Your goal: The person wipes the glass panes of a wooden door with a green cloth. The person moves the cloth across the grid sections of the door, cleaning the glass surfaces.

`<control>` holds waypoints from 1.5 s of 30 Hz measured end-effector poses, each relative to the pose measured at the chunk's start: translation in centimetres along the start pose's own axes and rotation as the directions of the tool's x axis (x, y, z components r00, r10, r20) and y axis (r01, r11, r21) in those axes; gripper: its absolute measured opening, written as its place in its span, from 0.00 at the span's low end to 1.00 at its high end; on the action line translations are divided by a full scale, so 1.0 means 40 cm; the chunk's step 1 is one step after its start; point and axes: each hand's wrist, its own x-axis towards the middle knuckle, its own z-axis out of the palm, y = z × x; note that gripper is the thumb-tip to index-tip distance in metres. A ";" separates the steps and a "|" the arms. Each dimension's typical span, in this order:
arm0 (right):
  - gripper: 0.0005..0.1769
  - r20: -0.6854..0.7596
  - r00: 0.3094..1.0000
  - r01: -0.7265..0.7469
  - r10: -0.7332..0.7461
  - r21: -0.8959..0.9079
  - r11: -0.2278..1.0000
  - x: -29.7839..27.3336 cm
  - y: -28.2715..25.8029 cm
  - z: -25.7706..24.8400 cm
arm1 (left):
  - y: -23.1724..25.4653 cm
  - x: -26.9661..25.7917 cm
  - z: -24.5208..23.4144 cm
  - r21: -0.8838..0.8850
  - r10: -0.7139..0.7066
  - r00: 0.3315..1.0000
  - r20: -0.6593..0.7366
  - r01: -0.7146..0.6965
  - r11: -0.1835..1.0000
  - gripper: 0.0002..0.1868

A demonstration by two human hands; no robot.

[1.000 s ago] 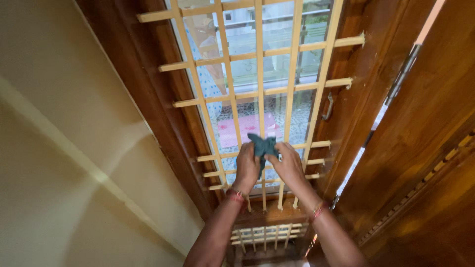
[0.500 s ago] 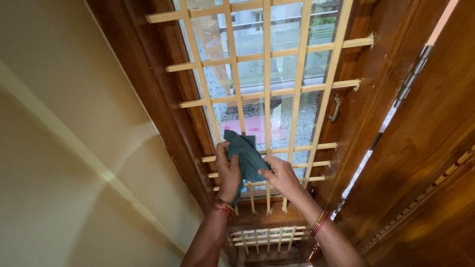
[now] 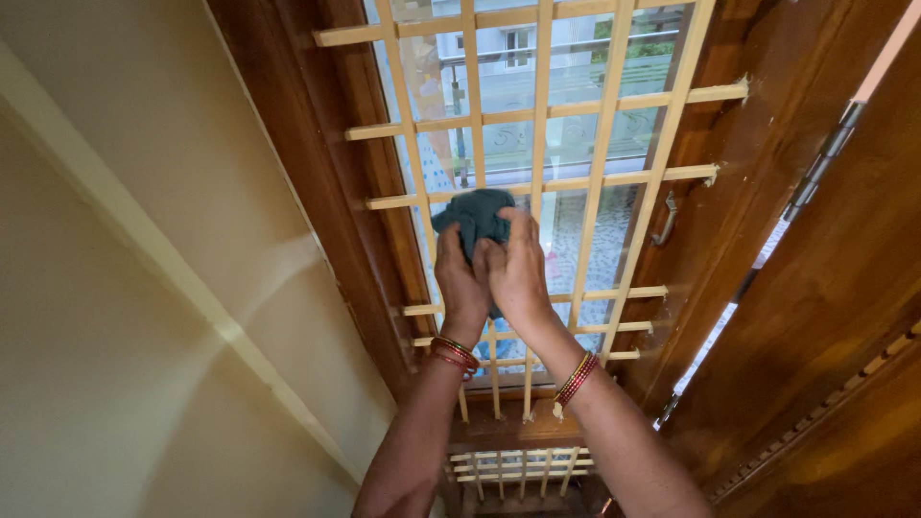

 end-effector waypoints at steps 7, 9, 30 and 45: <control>0.20 0.241 0.930 -0.306 0.279 0.082 0.948 -0.034 0.041 -0.031 | -0.042 -0.064 -0.020 0.100 -0.065 0.989 0.134 0.051 0.994 0.18; 0.21 0.256 0.934 -0.271 0.250 0.053 0.961 -0.026 0.041 -0.038 | -0.049 -0.063 -0.017 0.189 0.079 0.988 0.129 -0.103 0.977 0.18; 0.19 0.203 0.955 -0.216 0.214 -0.013 0.976 -0.068 0.066 -0.011 | -0.106 -0.121 0.006 0.204 -0.084 0.965 0.248 0.032 0.979 0.09; 0.16 0.274 0.917 -0.295 0.290 -0.023 0.955 -0.167 0.174 -0.002 | -0.177 -0.208 0.003 0.254 0.013 0.967 0.256 -0.080 0.964 0.08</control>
